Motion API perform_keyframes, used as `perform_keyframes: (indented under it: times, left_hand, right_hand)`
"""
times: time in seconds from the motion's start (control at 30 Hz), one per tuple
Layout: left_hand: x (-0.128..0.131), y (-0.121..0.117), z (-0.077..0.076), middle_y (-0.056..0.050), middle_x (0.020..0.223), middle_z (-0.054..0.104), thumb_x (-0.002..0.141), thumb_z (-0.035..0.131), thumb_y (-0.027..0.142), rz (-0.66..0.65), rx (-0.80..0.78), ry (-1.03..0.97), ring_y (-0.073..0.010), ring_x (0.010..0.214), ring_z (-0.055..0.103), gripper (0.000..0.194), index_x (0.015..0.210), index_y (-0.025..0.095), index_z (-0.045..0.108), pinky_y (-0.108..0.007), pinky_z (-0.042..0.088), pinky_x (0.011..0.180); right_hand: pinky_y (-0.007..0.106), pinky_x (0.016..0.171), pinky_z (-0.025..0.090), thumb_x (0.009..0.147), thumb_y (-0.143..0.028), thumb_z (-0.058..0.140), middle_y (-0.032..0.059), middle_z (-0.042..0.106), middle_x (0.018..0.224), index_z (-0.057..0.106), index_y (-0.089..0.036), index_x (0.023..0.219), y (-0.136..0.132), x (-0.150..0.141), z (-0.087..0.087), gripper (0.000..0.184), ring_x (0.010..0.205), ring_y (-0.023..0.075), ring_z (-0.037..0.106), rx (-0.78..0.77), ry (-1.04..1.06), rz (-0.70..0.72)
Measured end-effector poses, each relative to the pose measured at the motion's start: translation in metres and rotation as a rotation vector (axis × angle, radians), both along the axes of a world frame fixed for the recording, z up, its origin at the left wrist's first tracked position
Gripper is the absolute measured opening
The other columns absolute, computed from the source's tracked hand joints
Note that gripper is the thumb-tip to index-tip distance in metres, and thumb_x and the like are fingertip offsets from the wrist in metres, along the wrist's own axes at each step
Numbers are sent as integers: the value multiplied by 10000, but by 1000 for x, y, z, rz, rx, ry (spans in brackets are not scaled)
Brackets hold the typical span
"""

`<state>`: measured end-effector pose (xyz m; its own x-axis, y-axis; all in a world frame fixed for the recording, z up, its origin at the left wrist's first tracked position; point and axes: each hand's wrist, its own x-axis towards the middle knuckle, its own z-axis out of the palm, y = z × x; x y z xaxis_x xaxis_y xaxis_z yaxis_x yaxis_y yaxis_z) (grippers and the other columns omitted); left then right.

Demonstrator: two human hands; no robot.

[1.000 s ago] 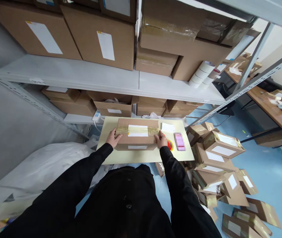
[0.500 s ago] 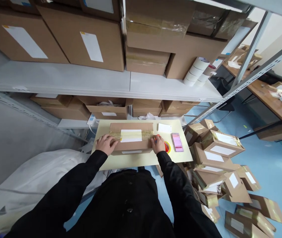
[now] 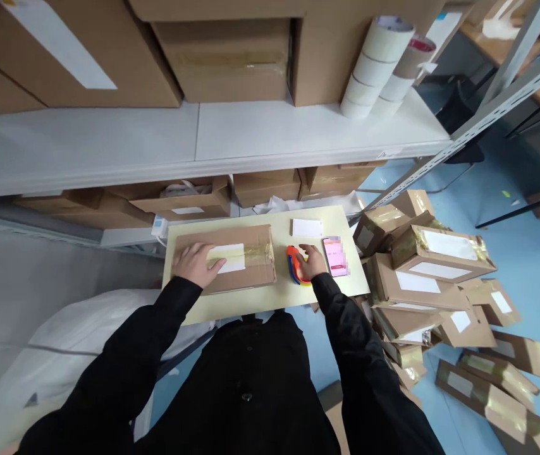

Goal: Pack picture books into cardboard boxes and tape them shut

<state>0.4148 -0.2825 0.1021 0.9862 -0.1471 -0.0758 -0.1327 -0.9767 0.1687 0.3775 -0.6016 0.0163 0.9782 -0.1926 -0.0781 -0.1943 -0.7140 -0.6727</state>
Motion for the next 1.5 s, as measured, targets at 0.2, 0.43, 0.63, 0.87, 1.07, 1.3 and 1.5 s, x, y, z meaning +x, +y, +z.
perform_keyframes:
  times: [0.2, 0.43, 0.63, 0.87, 1.07, 1.3, 1.5]
  left_hand:
    - [29, -66, -6, -85, 1193, 598, 795, 543, 457, -198, -73, 26, -280, 1104, 538, 426, 1137, 209, 600, -402, 407, 909]
    - [53, -124, -10, -63, 1185, 614, 822, 528, 288, -313, -86, 87, -269, 1101, 536, 291, 1095, 230, 611, -401, 391, 909]
    - [61, -123, -20, -61, 1122, 625, 840, 478, 204, -347, -127, 108, -241, 1068, 541, 257, 1035, 219, 645, -373, 410, 930]
    - [60, -118, -36, -70, 1076, 608, 842, 485, 193, -381, -240, 17, -219, 1028, 522, 234, 998, 187, 660, -328, 417, 970]
    - [56, -118, -37, -64, 1081, 609, 846, 475, 179, -368, -247, 11, -219, 1027, 515, 230, 987, 191, 656, -333, 417, 963]
    - [54, -118, -39, -72, 1112, 596, 862, 443, 185, -357, -254, 7, -222, 1041, 510, 255, 1020, 189, 644, -349, 404, 969]
    - [52, -120, -40, -71, 1103, 599, 864, 439, 184, -354, -257, -19, -216, 1033, 511, 252, 1013, 183, 642, -338, 407, 967]
  right_hand:
    - [355, 891, 490, 782, -132, 590, 123, 664, 1099, 615, -128, 1135, -32, 25, -26, 355, 991, 222, 625, -103, 157, 31]
    - [387, 994, 429, 764, -75, 593, 135, 568, 1281, 614, -143, 1171, -36, 59, -45, 413, 1163, 244, 541, -202, 166, 129]
    - [404, 1032, 370, 790, -118, 598, 179, 489, 1362, 658, -109, 1057, -32, 74, -57, 274, 1272, 267, 439, -286, 205, 229]
    - [450, 1049, 321, 786, 4, 455, 219, 362, 1449, 412, -62, 1342, -27, 98, -65, 562, 1350, 290, 323, -340, 204, 250]
    - [483, 994, 365, 838, 2, 335, 214, 375, 1436, 391, -88, 1350, -20, 108, -74, 523, 1318, 293, 359, -450, 297, 339]
    - [426, 822, 445, 871, -6, 226, 262, 557, 1161, 523, -47, 1193, -17, 100, -78, 440, 1080, 298, 527, -524, 305, 455]
    - [382, 739, 449, 877, -33, 285, 256, 589, 1077, 548, -47, 1128, -16, 95, -78, 364, 989, 291, 578, -540, 309, 503]
